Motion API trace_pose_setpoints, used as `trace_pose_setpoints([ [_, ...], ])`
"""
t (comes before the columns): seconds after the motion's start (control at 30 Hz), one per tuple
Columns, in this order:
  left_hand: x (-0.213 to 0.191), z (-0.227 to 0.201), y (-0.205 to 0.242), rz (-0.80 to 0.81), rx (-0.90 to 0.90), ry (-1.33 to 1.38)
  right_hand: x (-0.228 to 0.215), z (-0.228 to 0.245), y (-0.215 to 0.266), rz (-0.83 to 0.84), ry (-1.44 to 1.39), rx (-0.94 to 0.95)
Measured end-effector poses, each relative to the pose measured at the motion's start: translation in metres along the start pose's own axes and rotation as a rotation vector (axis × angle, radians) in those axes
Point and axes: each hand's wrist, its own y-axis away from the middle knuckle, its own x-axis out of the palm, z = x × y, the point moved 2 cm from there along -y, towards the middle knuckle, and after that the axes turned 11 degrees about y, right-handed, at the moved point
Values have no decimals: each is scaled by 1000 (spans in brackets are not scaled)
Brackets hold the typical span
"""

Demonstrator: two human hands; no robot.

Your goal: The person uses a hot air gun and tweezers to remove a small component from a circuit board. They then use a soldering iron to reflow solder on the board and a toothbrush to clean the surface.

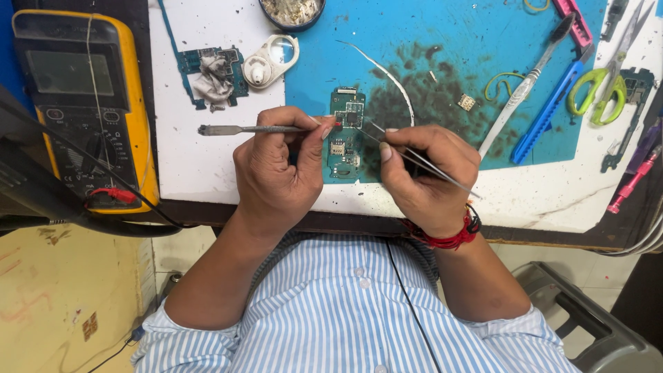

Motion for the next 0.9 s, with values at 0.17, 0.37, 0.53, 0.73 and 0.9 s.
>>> trace_pose_setpoints([
  [0.17, 0, 0, 0, 0, 30, -36, -3, 5, -1, -35, 56, -63],
  [0.37, 0, 0, -1, 9, 49, -67, -4, 21, 5, -18, 300, -207],
  [0.53, 0, -1, 0, 12, 90, -91, 2, 31, 12, 0, 344, -274],
  [0.73, 0, 0, 0, 8, 68, -80, 3, 30, 12, 1, 360, -267],
  [0.9, 0, -1, 0, 8, 92, -104, 4, 31, 12, 12, 376, -263],
])
